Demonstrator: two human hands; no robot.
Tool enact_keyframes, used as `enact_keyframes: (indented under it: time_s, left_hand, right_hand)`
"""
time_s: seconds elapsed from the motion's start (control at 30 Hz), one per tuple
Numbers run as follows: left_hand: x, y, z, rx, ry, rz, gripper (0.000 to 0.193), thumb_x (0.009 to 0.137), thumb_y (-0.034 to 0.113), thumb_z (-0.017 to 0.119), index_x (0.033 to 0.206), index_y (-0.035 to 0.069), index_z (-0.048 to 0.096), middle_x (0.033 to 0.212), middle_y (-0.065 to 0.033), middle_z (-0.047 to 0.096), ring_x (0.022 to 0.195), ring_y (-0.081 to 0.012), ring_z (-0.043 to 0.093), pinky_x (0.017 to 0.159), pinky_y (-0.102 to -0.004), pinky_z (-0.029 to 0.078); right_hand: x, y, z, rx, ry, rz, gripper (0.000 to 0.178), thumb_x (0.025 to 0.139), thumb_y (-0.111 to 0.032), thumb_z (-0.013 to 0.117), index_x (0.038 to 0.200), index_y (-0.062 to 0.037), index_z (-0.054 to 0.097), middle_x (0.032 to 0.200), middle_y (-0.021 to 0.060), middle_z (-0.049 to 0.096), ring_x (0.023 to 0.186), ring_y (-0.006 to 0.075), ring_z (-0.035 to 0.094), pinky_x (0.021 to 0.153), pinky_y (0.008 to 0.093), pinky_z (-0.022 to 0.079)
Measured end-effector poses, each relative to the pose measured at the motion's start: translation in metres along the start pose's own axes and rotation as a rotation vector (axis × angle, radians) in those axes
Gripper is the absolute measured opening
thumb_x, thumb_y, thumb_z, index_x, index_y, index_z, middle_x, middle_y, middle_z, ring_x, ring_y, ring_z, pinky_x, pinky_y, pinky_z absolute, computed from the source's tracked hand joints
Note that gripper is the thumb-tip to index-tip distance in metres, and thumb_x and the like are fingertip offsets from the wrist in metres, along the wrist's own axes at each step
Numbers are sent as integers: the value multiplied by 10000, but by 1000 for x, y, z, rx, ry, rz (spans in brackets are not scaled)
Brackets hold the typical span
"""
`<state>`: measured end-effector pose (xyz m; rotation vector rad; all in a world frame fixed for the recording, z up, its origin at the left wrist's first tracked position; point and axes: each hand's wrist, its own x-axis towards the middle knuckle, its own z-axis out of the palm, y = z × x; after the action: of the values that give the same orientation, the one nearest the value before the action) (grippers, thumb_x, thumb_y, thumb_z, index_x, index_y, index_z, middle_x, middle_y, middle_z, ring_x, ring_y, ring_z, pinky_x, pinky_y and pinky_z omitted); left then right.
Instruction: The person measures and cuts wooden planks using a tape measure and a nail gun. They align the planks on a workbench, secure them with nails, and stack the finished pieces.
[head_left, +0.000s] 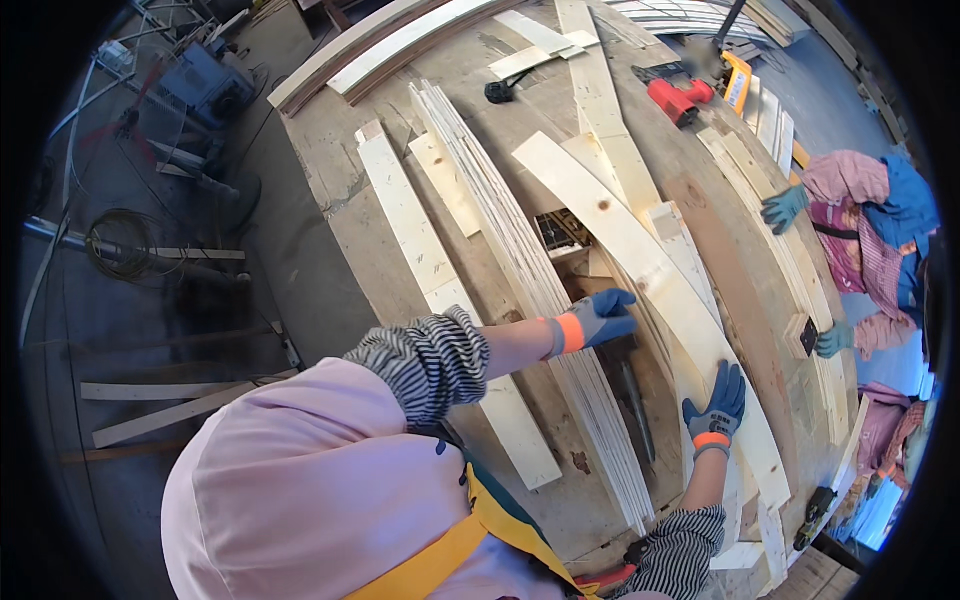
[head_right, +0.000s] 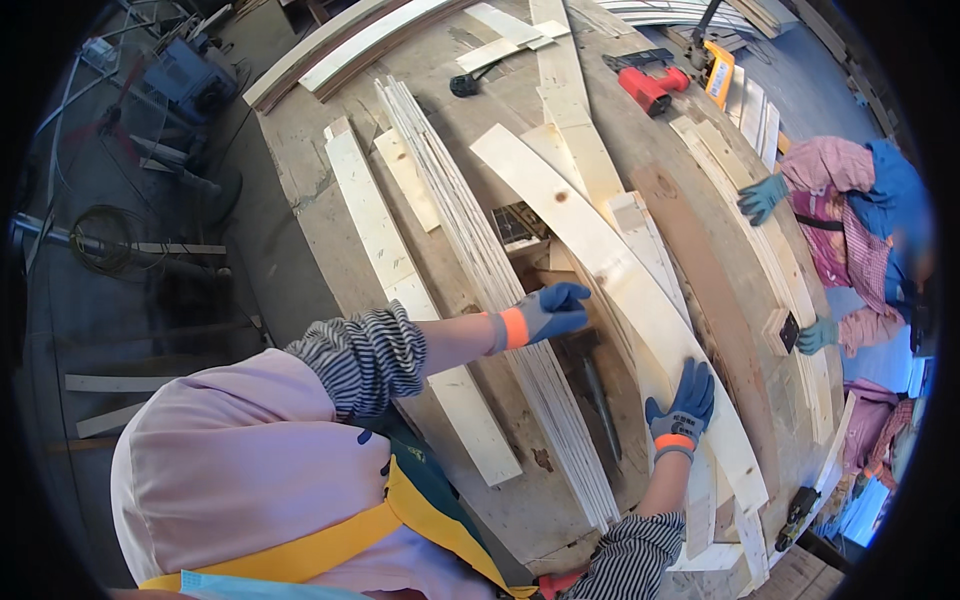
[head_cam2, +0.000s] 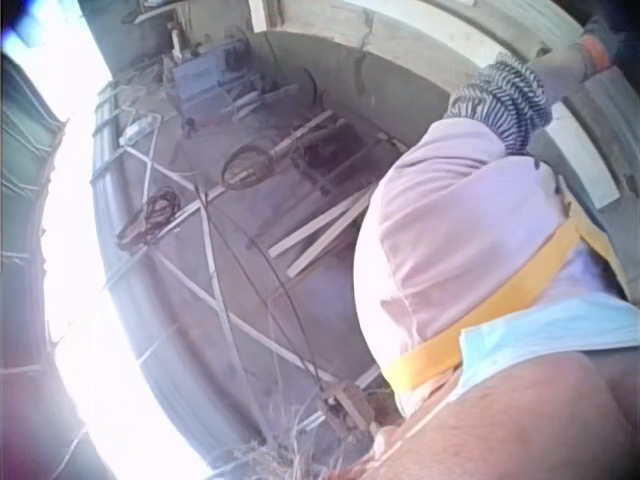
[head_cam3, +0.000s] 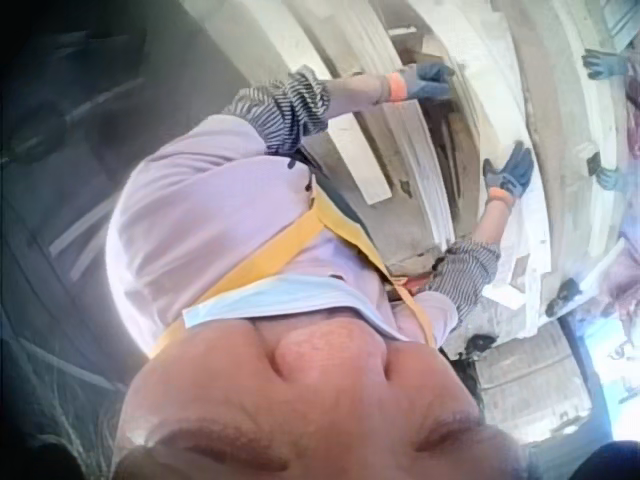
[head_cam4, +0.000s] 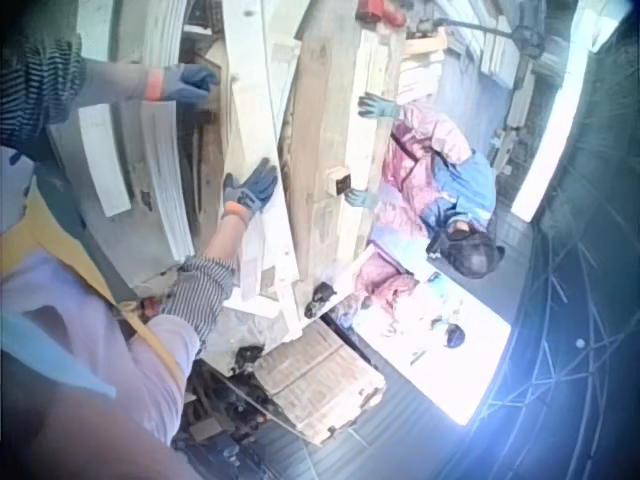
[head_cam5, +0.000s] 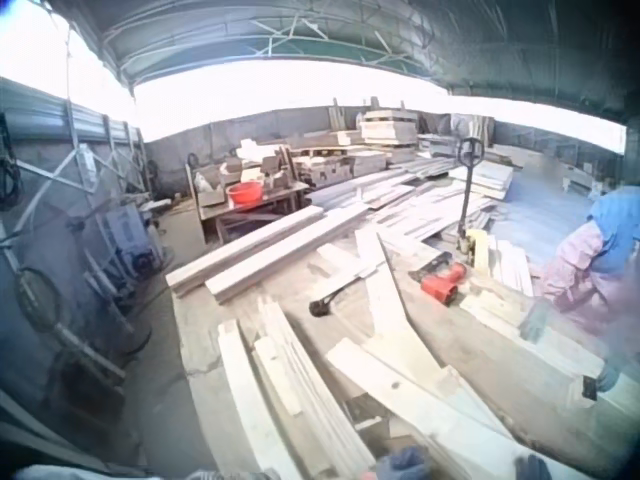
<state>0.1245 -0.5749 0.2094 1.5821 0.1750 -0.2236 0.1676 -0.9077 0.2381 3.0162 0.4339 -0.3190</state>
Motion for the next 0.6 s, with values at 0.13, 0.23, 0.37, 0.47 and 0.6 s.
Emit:
enact_keyframes:
  time_s: [0.13, 0.23, 0.37, 0.47, 0.6]
  left_hand:
    - [-22, -32, -132, 1100, -146, 574, 722, 796, 451, 712, 1396, 146, 450, 1408, -100, 464, 1329, -305, 421, 1107, -487, 332]
    - [2, -26, -189, 1381, -160, 798, 814, 684, 566, 742, 1334, 145, 493, 1377, -95, 464, 1302, -316, 419, 1098, -516, 319]
    - [48, -26, -201, 1413, -448, 775, 877, 530, 671, 757, 1190, 136, 542, 1171, -92, 513, 1105, -303, 495, 1063, -475, 358]
    - [55, -34, -203, 1294, -481, 803, 878, 525, 678, 756, 1181, 134, 545, 1155, -86, 515, 1082, -297, 504, 1049, -459, 374]
    - [41, -38, -198, 1368, -409, 770, 802, 521, 633, 781, 1100, 139, 525, 1064, -64, 527, 1023, -270, 526, 941, -408, 423]
  right_hand:
    - [44, -11, 4, -46, 81, 77, 1254, 549, -352, 867, 1548, -179, 128, 1578, 141, 190, 1441, 361, 195, 1192, 451, 174]
    - [67, -6, -7, -96, -11, 177, 1294, 520, -332, 892, 1549, -210, 118, 1580, 128, 200, 1437, 354, 219, 1186, 457, 193]
    - [94, -20, -25, -57, -313, 215, 1234, 564, -357, 859, 1546, -190, 130, 1513, 139, 352, 1382, 366, 322, 1155, 463, 238]
    - [78, -15, -23, -134, -214, 184, 1147, 567, -381, 829, 1519, -172, 225, 1355, 146, 478, 1261, 374, 425, 1107, 470, 278]
    - [44, -52, -57, -210, -7, 218, 1113, 549, -369, 834, 1499, -183, 285, 1235, 147, 490, 1177, 370, 444, 1058, 490, 312]
